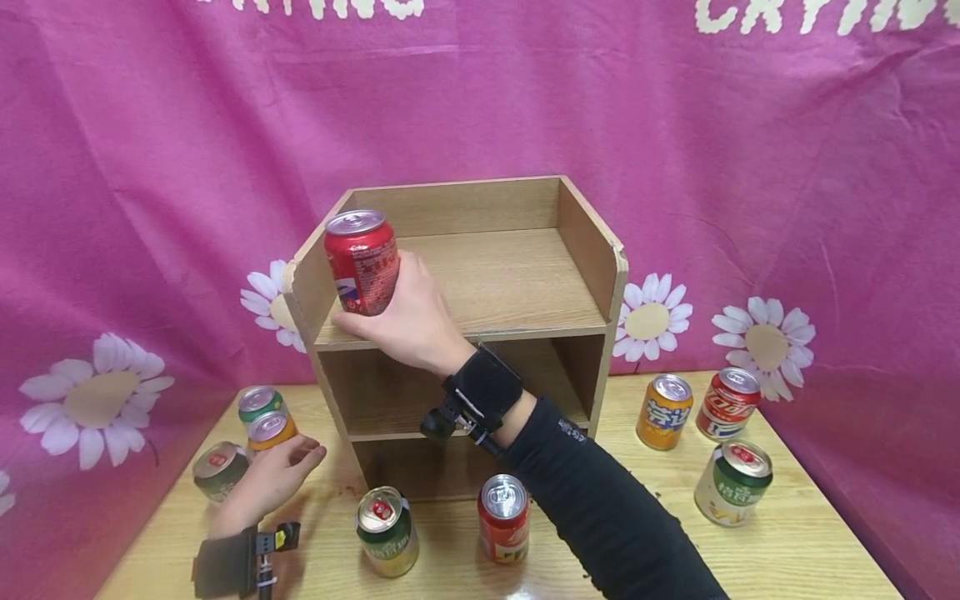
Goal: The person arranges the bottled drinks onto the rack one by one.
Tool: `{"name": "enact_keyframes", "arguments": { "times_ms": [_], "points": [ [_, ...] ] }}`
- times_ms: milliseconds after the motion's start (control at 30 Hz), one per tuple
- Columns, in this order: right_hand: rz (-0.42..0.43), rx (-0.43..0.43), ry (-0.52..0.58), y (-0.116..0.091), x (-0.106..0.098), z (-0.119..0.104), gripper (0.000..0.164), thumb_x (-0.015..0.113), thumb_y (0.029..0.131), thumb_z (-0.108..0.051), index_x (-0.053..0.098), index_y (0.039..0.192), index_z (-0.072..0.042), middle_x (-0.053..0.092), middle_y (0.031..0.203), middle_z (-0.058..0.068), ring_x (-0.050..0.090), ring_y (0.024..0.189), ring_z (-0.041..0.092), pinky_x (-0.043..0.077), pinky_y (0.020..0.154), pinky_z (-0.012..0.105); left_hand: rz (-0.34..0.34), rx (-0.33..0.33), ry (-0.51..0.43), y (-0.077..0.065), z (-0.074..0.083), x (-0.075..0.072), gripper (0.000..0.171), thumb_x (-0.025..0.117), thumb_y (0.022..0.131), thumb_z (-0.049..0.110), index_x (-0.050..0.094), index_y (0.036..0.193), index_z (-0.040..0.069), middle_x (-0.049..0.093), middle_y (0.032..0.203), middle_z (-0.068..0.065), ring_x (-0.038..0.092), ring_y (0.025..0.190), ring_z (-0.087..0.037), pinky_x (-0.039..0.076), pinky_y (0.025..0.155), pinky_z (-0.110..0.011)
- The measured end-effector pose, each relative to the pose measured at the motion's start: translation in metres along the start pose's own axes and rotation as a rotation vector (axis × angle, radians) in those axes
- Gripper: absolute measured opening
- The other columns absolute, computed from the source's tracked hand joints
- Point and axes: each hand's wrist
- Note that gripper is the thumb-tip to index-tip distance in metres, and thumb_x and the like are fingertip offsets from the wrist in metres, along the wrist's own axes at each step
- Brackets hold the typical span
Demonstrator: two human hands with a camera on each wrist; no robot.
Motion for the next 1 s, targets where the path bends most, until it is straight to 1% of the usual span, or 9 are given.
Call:
{"name": "enact_keyframes", "arguments": {
  "times_ms": [67,133,200,267,433,600,767,867,1000],
  "points": [
    [0.048,-0.032,-0.095,0.0,0.004,-0.001,0.076,0.084,0.067,-0.037,0.044,0.124,-0.006,0.051,0.113,0.005,0.048,0.103,0.015,0.042,0.086,0.031,0.007,0.005,0.001,0.0,-0.001,0.001,0.032,0.055,0.096,0.03,0.064,0.11,0.003,0.064,0.109,-0.016,0.06,0.098,-0.032,0.048,0.082,-0.048],
    [0.077,-0.043,-0.16,-0.001,0.007,-0.002,0.077,0.084,0.067,-0.04,0.044,0.124,-0.005,0.05,0.113,0.006,0.045,0.104,0.017,0.041,0.085,0.032,0.013,0.01,0.002,0.0,-0.002,0.002,0.031,0.055,0.096,0.03,0.064,0.11,0.003,0.064,0.109,-0.016,0.06,0.098,-0.032,0.048,0.082,-0.048],
    [0.087,-0.047,-0.185,-0.001,0.009,-0.004,0.077,0.084,0.067,-0.04,0.044,0.123,-0.005,0.049,0.112,0.007,0.045,0.104,0.018,0.041,0.084,0.033,0.015,0.01,0.005,0.0,-0.003,0.002,0.031,0.055,0.095,0.03,0.065,0.11,0.004,0.065,0.108,-0.016,0.061,0.098,-0.032,0.048,0.082,-0.048],
    [0.09,-0.054,-0.185,0.0,0.01,-0.005,0.075,0.085,0.066,-0.04,0.046,0.12,-0.005,0.051,0.11,0.006,0.046,0.102,0.018,0.041,0.083,0.033,0.014,0.007,0.008,0.0,-0.004,0.002,0.032,0.055,0.095,0.032,0.064,0.11,0.004,0.065,0.108,-0.015,0.061,0.097,-0.031,0.048,0.081,-0.048],
    [0.065,-0.062,-0.127,0.001,0.008,-0.005,0.073,0.086,0.066,-0.037,0.047,0.119,-0.006,0.054,0.108,0.005,0.052,0.099,0.015,0.044,0.081,0.031,0.0,0.005,0.003,0.001,-0.003,0.0,0.035,0.054,0.096,0.033,0.063,0.111,0.003,0.064,0.109,-0.017,0.06,0.098,-0.033,0.048,0.081,-0.049],
    [0.021,-0.024,-0.084,0.003,0.005,-0.005,0.074,0.086,0.066,-0.035,0.045,0.121,-0.005,0.056,0.109,0.005,0.055,0.097,0.014,0.046,0.081,0.03,-0.006,0.0,0.006,0.002,-0.003,-0.003,0.034,0.054,0.096,0.031,0.063,0.11,0.002,0.064,0.107,-0.017,0.061,0.098,-0.033,0.048,0.082,-0.049],
    [-0.042,0.035,0.028,0.004,0.001,-0.005,0.074,0.087,0.067,-0.029,0.043,0.121,-0.005,0.057,0.109,0.005,0.057,0.097,0.015,0.046,0.083,0.03,0.008,0.022,0.019,0.002,-0.002,-0.004,0.032,0.055,0.095,0.031,0.064,0.107,0.002,0.066,0.104,-0.015,0.061,0.095,-0.031,0.048,0.08,-0.049],
    [-0.073,0.077,0.089,0.003,-0.002,-0.004,0.071,0.087,0.067,-0.025,0.043,0.12,-0.006,0.058,0.108,0.004,0.057,0.096,0.015,0.047,0.084,0.03,0.006,0.02,0.011,0.001,-0.002,-0.004,0.031,0.055,0.095,0.03,0.064,0.107,0.003,0.066,0.104,-0.014,0.061,0.096,-0.031,0.048,0.081,-0.048],
    [-0.119,0.082,0.151,0.003,-0.005,-0.001,0.068,0.086,0.069,-0.018,0.043,0.12,-0.006,0.059,0.109,0.005,0.058,0.098,0.015,0.046,0.086,0.03,0.0,-0.001,0.0,0.0,-0.004,-0.003,0.032,0.054,0.096,0.031,0.064,0.109,0.004,0.065,0.106,-0.015,0.061,0.097,-0.031,0.047,0.082,-0.048]
  ]
}}
Point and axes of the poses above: each hand's wrist, its own y-axis towards the middle knuckle, its own x-axis out of the palm, z = x × y
